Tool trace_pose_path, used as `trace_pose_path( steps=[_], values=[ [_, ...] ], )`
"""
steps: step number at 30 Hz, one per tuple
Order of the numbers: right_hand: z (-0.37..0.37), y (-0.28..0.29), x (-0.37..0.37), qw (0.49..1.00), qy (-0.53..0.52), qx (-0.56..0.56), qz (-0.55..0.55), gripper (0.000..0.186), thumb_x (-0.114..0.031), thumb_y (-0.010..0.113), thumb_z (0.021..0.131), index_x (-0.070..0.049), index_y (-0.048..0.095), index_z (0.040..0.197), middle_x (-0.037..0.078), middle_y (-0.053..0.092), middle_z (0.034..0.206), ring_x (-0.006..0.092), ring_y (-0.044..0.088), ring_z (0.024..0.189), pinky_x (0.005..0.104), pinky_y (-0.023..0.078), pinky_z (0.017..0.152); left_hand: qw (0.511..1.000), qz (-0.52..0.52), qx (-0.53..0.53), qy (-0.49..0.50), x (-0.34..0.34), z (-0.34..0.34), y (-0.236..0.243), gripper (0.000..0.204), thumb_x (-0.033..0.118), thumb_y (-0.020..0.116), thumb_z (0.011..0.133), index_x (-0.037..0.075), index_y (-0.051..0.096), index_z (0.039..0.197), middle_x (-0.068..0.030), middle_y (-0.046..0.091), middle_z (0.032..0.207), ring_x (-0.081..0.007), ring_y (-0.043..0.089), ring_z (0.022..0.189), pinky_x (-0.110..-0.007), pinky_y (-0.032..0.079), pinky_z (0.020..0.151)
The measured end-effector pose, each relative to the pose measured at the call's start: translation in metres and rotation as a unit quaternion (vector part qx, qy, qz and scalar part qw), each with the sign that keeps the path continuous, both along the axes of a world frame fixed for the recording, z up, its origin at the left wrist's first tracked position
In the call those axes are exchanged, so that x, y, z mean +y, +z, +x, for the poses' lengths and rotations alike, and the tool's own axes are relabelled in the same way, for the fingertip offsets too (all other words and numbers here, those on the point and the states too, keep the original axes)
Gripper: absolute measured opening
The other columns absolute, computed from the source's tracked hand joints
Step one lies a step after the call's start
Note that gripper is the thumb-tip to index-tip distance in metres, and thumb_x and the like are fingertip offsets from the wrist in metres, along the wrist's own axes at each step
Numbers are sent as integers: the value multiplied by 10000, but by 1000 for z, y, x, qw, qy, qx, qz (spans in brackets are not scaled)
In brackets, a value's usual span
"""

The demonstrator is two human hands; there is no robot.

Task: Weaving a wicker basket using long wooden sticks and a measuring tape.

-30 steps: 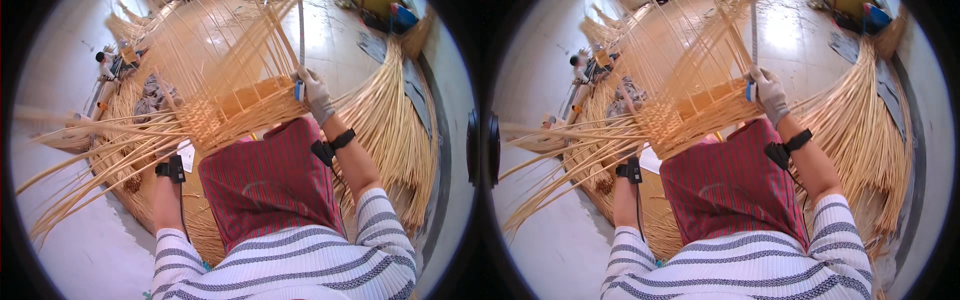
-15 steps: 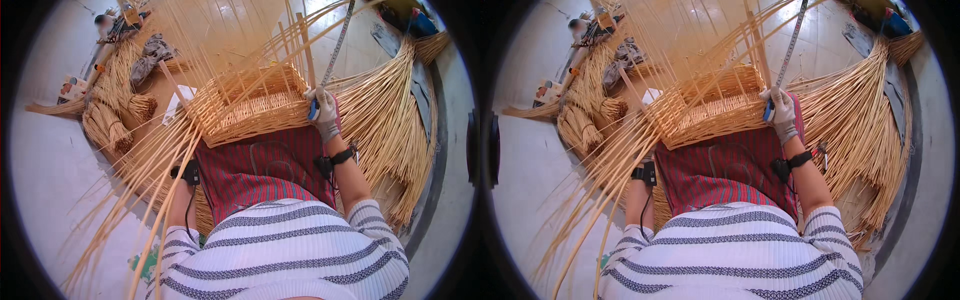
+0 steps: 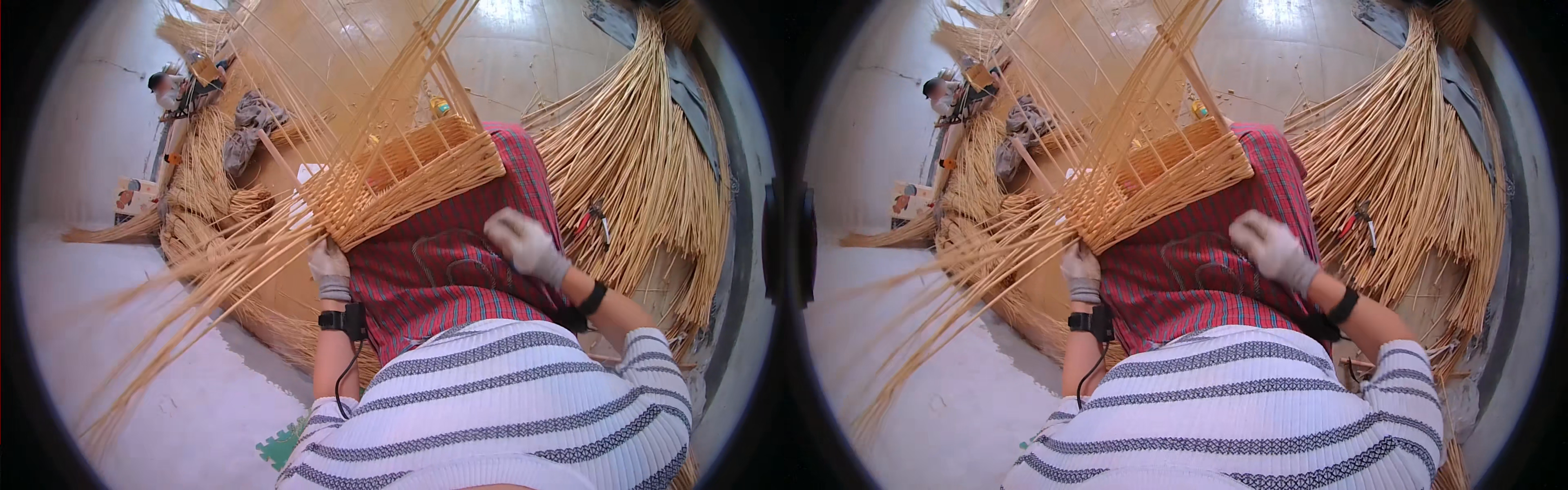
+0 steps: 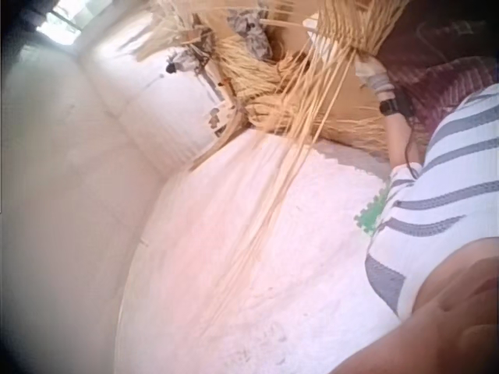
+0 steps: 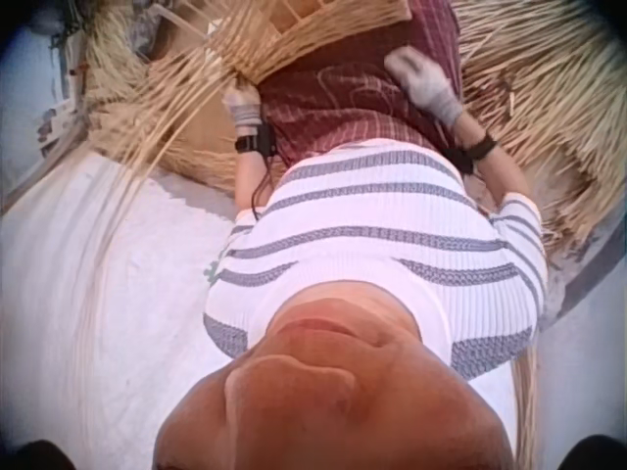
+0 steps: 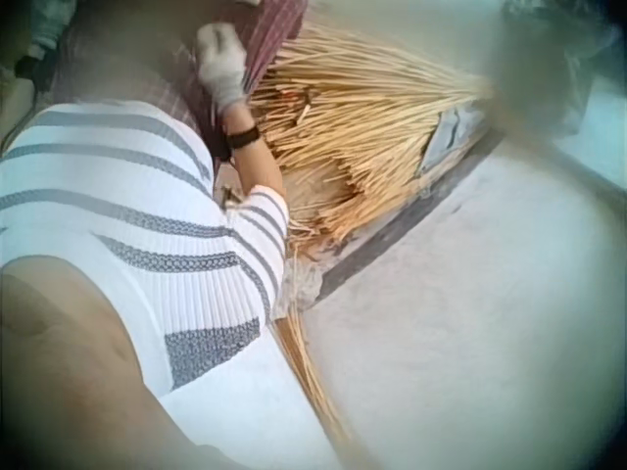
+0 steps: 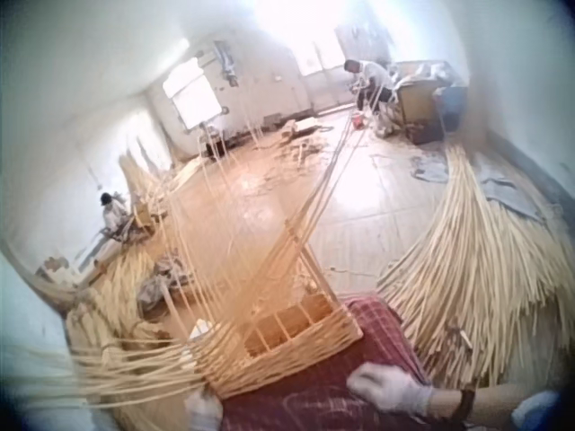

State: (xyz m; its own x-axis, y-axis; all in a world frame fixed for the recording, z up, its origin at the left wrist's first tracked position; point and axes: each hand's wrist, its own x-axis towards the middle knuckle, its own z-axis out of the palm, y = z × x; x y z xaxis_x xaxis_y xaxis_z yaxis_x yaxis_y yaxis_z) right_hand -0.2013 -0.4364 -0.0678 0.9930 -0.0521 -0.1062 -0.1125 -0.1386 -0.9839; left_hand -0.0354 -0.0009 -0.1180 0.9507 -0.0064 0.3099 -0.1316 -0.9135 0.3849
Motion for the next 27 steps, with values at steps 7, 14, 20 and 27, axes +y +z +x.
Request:
trace_pose_path(
  steps=[7, 14, 20, 27],
  values=[
    [23, 46, 27, 910, 205, -166, -319, 504, -381, 760, 894, -167, 639, 1333, 137, 671, 1243, 345, 610, 1249, 508, 438, 1107, 997, 44, -18, -59, -88, -51, 52, 642, 372, 730, 934, 81, 540, 1474, -166, 636, 1391, -340, 603, 1275, -457, 433, 1114],
    [169, 69, 100, 752, 186, -181, -606, 963, -593, 862, 716, -187, 523, 1520, 148, 636, 1394, 369, 436, 1469, 558, 243, 1252, 962, 235, 4, -140, -120, -7, 82, 844, 504, 770, 854, 75, 495, 1526, -169, 589, 1483, -358, 531, 1373, -536, 300, 1200],
    [185, 67, 121, 770, 227, -63, -593, 920, -670, 863, 690, -219, 572, 1437, 108, 687, 1328, 333, 572, 1354, 539, 386, 1089, 971, 201, -1, -132, -110, -5, 61, 833, 410, 786, 822, 73, 501, 1529, -161, 601, 1465, -337, 527, 1370, -511, 282, 1207],
    [199, 68, 121, 758, 250, -45, -600, 777, -648, 881, 679, -202, 656, 1274, 82, 741, 1189, 304, 674, 1185, 493, 463, 952, 984, 134, -47, -106, -117, -5, 46, 783, 243, 758, 733, 130, 569, 1484, -141, 625, 1412, -341, 536, 1322, -520, 292, 1193]
  ],
)
